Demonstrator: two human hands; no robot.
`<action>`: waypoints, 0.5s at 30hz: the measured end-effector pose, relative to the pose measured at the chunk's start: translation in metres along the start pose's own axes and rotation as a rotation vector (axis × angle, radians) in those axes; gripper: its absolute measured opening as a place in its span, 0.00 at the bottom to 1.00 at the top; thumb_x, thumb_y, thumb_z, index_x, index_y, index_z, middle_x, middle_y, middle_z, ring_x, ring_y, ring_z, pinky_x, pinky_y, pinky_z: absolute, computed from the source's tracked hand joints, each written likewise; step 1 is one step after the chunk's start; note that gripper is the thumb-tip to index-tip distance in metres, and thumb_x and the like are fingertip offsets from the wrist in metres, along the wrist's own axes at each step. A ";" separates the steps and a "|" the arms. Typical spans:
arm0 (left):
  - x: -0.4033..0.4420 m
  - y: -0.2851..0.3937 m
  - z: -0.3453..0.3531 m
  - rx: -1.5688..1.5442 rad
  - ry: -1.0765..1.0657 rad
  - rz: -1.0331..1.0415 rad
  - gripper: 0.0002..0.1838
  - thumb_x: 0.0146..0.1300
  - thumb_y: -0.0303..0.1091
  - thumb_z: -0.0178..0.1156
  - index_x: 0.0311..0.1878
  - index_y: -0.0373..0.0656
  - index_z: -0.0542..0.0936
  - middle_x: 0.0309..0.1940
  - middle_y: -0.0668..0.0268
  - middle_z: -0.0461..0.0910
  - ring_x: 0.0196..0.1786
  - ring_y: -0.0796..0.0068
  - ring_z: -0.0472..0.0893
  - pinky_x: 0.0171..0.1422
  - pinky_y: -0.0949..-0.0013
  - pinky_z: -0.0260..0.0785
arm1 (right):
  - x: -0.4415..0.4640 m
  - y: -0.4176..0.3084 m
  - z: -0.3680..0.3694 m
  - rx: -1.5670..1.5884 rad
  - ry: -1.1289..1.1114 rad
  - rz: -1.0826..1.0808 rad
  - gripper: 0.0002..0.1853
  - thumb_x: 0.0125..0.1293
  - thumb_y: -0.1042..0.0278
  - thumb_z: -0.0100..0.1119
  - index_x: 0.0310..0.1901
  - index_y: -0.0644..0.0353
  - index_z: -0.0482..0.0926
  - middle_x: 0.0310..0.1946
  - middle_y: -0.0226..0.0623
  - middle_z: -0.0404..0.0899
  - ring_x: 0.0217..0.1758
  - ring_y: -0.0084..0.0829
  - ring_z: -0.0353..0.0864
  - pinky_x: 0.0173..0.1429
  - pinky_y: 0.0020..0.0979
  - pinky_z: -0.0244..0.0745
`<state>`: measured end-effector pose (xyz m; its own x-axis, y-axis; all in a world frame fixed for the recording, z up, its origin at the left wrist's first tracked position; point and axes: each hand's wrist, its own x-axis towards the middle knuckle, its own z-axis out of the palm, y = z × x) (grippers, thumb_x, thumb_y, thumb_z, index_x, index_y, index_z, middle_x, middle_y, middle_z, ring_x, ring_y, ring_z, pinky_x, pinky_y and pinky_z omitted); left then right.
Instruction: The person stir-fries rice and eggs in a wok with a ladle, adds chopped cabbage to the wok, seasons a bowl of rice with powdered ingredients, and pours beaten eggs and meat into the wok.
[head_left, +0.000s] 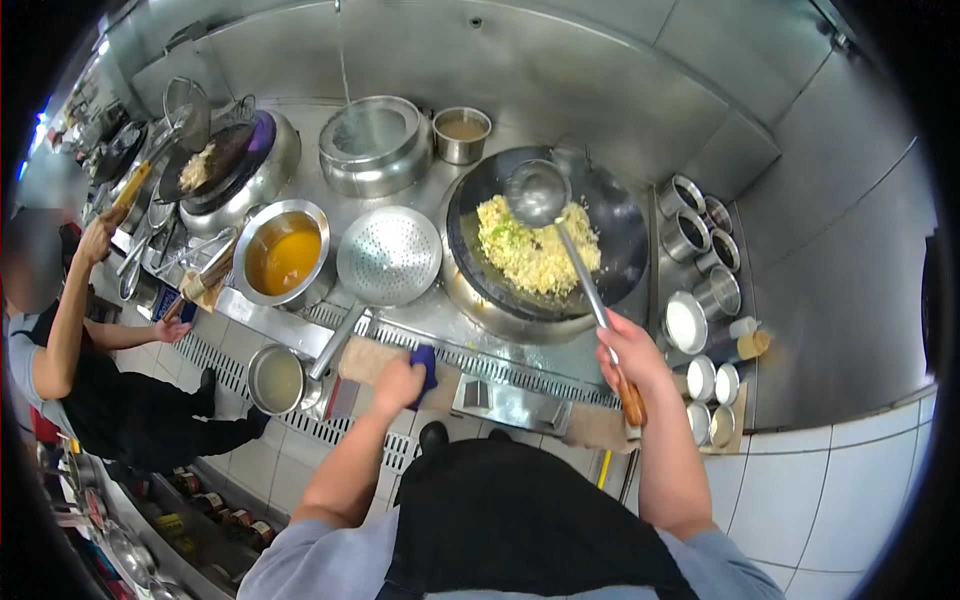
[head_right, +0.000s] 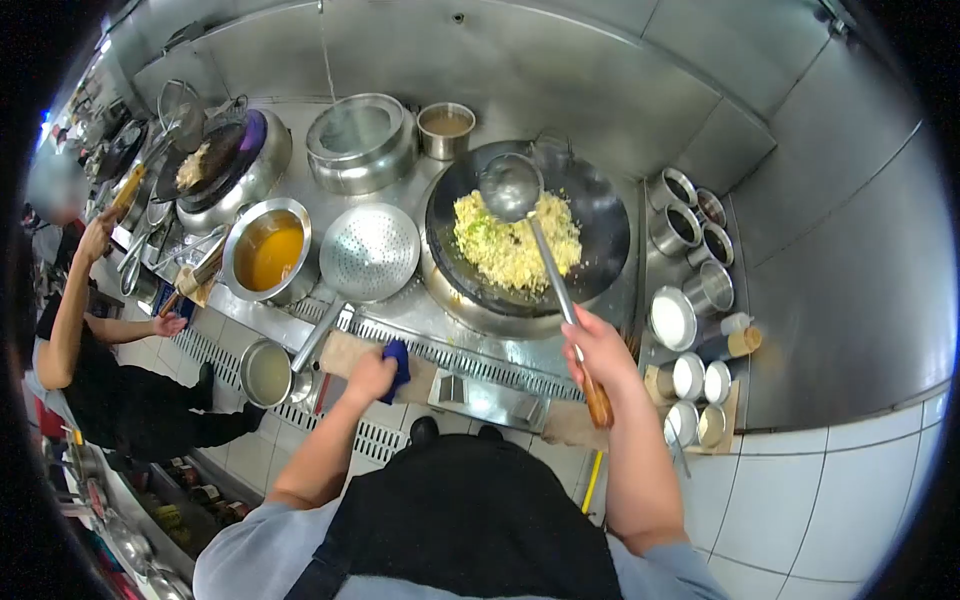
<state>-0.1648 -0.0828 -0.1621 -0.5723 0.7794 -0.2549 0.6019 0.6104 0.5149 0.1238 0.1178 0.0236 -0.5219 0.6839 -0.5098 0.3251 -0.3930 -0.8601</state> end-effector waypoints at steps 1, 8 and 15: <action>0.003 -0.006 -0.005 -0.411 -0.102 -0.121 0.17 0.54 0.40 0.54 0.39 0.35 0.76 0.35 0.55 0.79 0.37 0.59 0.80 0.47 0.62 0.72 | 0.010 0.003 0.002 0.097 0.026 0.163 0.24 0.68 0.67 0.48 0.66 0.48 0.64 0.17 0.26 0.66 0.11 0.19 0.63 0.14 0.24 0.60; -0.005 0.026 -0.043 -1.701 -0.412 -0.333 0.19 0.58 0.39 0.51 0.48 0.36 0.76 0.44 0.59 0.80 0.47 0.64 0.80 0.59 0.64 0.68 | 0.040 -0.005 -0.032 -0.532 0.426 -0.137 0.28 0.64 0.70 0.52 0.67 0.59 0.62 0.27 0.39 0.78 0.14 0.26 0.72 0.20 0.31 0.70; -0.025 0.038 -0.025 -2.105 -0.361 -0.089 0.30 0.53 0.44 0.53 0.59 0.40 0.71 0.57 0.58 0.75 0.59 0.59 0.74 0.67 0.57 0.62 | 0.100 -0.003 -0.027 -0.682 0.314 -0.182 0.29 0.63 0.68 0.53 0.67 0.51 0.62 0.34 0.47 0.81 0.17 0.33 0.77 0.24 0.33 0.74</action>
<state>-0.1418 -0.0827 -0.1159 -0.2986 0.9068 -0.2976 -0.9198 -0.1903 0.3432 0.0922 0.2035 -0.0244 -0.3986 0.8837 -0.2453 0.7231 0.1382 -0.6768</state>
